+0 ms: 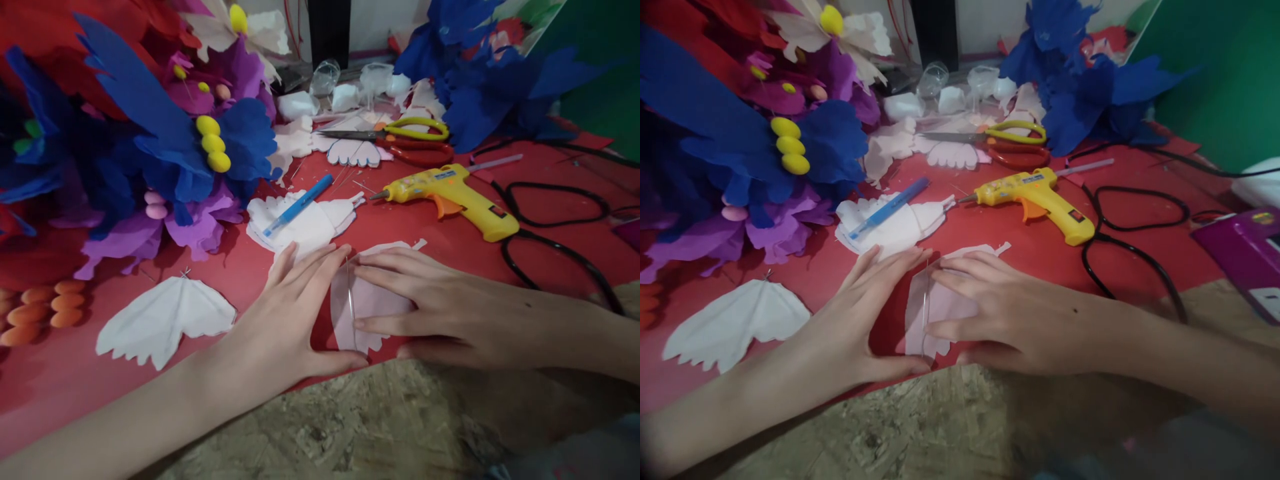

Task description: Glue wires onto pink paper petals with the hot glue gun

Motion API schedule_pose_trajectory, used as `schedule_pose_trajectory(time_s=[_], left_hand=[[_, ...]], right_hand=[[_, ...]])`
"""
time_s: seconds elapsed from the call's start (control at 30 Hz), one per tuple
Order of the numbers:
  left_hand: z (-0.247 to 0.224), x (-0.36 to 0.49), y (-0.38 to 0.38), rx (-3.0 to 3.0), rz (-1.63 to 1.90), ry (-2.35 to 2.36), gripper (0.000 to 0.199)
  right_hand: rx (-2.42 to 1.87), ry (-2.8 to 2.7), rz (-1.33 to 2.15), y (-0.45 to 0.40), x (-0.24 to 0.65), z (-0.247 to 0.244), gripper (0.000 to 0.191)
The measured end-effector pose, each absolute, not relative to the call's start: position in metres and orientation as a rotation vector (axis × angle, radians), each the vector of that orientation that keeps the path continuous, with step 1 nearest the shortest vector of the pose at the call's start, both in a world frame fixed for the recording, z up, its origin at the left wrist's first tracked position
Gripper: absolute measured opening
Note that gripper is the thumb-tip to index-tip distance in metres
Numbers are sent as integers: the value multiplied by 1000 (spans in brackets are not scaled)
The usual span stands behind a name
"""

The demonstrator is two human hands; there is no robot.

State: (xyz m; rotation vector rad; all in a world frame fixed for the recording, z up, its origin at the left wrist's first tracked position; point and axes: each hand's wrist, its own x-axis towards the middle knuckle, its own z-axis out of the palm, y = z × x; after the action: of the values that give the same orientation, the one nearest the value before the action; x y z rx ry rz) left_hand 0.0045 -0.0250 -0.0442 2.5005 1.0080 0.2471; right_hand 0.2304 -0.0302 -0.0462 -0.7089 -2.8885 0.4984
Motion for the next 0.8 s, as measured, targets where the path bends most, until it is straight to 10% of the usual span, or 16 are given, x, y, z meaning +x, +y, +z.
schedule_pose_trajectory(time_s=[0.8], left_hand=[[-50,1,-24,2648,316,945,86]], right_hand=[[-687,-2867,394,-29,231,-43,31]])
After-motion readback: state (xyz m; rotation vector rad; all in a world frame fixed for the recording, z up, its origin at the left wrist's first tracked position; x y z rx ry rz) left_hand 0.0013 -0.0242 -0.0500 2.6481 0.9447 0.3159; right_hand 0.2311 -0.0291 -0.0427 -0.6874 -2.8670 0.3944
